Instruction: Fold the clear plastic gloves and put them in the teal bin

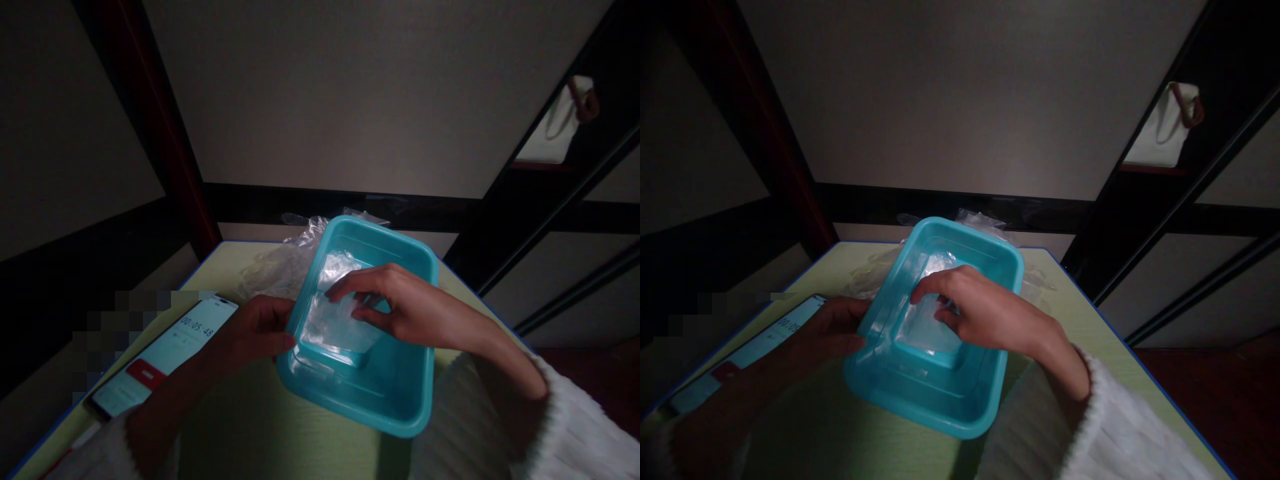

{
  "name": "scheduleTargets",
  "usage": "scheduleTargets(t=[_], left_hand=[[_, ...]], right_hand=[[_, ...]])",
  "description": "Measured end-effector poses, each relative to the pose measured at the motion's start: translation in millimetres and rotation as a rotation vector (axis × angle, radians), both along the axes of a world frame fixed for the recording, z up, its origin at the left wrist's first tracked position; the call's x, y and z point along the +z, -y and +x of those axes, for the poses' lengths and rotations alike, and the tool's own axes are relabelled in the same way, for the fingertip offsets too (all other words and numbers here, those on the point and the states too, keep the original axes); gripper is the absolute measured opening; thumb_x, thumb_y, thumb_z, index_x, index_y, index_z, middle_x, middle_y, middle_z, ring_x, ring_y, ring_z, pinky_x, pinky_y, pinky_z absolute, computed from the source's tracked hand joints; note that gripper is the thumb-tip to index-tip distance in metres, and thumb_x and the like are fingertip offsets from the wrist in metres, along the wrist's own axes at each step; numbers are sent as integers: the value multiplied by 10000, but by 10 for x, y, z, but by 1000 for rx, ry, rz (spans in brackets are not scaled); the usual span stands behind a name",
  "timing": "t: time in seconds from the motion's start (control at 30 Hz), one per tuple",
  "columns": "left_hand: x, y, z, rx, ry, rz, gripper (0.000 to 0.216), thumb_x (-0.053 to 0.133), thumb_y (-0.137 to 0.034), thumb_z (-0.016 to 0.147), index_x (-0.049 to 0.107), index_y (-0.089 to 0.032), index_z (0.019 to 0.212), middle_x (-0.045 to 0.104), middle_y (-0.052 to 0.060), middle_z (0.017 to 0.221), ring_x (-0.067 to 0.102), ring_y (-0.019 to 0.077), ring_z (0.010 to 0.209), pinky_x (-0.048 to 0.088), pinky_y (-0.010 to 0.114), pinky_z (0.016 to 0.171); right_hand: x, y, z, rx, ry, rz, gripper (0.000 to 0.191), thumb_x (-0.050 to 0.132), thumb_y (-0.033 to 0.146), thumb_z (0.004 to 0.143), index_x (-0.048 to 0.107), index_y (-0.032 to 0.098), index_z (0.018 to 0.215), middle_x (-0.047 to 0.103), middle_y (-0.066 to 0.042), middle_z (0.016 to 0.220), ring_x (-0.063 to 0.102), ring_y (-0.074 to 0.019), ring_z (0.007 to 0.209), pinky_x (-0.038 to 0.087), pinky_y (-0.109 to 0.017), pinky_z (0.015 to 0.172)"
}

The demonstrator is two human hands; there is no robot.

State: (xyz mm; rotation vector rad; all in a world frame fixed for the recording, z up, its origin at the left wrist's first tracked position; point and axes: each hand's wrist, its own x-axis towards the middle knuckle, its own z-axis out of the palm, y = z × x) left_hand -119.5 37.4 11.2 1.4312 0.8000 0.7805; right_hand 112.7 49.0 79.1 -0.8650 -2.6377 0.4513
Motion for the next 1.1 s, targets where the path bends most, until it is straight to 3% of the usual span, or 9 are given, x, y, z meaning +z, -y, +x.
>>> scheduleTargets(t=[0.1,0.37,0.57,0.73,0.93,1.1], left_hand=[[0,-3,11,-1,14,13,140,667,-226,601,655,-139,709,620,-11,607,549,112,519,420,192,488],[8,16,26,-9,-6,9,177,660,-252,617,663,-148,759,646,7,663,586,144,584,451,228,537],[20,30,16,-28,-22,7,179,652,-265,635,657,-152,774,655,13,684,601,157,600,458,237,537],[30,33,25,-31,-31,7,162,647,-267,645,654,-162,768,653,5,673,598,148,590,457,236,541],[31,27,33,-11,-77,9,200,658,-307,635,649,-153,762,646,12,664,589,153,583,462,240,532],[26,30,32,-26,-50,31,179,659,-293,648,646,-147,750,644,13,659,590,151,579,462,235,528]], right_hand=[[-70,17,-15,1,44,-7,450,580,16,767,537,163,1190,611,-59,1186,557,-184,1071,432,-313,917],[-266,73,-29,-39,181,18,546,504,-33,750,488,144,1266,596,-119,1220,568,-224,1098,461,-323,925],[-350,69,-7,-136,263,126,495,480,12,809,481,142,1287,597,-128,1223,593,-248,1062,487,-347,895],[-295,71,-87,-287,424,183,475,474,46,828,477,147,1293,615,-132,1189,626,-277,970,506,-397,793],[-173,93,-183,-373,522,186,376,513,21,799,573,108,1159,683,-141,1003,650,-263,863,478,-330,653],[-146,87,-210,-379,515,219,262,488,-6,796,651,99,972,691,-154,915,642,-257,812,444,-324,640]])
